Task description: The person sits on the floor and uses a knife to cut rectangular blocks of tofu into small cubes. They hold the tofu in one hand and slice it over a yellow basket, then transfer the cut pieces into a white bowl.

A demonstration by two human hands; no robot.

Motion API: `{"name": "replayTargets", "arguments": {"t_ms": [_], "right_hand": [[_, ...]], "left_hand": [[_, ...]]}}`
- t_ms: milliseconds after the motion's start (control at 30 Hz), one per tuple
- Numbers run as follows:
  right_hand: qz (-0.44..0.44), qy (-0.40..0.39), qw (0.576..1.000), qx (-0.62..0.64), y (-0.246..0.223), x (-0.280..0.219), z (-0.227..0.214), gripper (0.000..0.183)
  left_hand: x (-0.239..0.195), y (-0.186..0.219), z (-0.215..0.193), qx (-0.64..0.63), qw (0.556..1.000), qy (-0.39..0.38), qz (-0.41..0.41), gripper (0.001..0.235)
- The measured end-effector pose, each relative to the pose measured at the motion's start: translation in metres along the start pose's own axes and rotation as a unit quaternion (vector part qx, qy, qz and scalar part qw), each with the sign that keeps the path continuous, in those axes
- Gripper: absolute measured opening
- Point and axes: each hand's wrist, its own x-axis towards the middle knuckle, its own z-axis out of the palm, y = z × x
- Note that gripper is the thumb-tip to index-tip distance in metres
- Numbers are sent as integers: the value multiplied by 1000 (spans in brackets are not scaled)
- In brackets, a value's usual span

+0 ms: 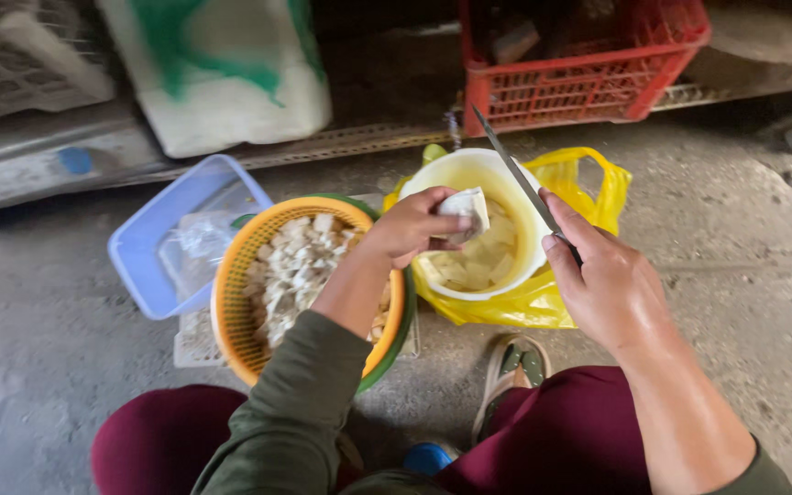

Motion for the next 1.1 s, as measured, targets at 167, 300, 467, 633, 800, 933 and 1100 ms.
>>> {"name": "replayTargets", "arguments": {"t_ms": [167, 300, 467, 633, 800, 933, 1100], "right_hand": [[-27, -91, 995, -9, -31, -22, 29, 55], [-101, -162, 981, -26, -61, -52, 62, 58], [-111, -271, 947, -135, -92, -87, 103, 63], [-178, -237, 946, -135, -115, -121, 128, 64], [-113, -270, 940, -177, -131, -146, 143, 64], [-118, -245, 947, -172, -139, -147, 149, 68], [-169, -190, 959, -123, -141, -145, 156, 63]], "left_hand": [[-107, -9, -25, -258, 964, 1, 60, 43], [-176, -27, -39, -384, 921, 47, 54, 60], [-220, -47, -49, -432, 871, 233, 34, 52], [-233, -62, -62, -435, 860, 258, 65, 55], [-221, -79, -71, -485, 832, 265, 41, 54], [-218, -82, -84, -497, 816, 289, 65, 39], [-212, -74, -94, -505, 787, 352, 41, 39]]}}
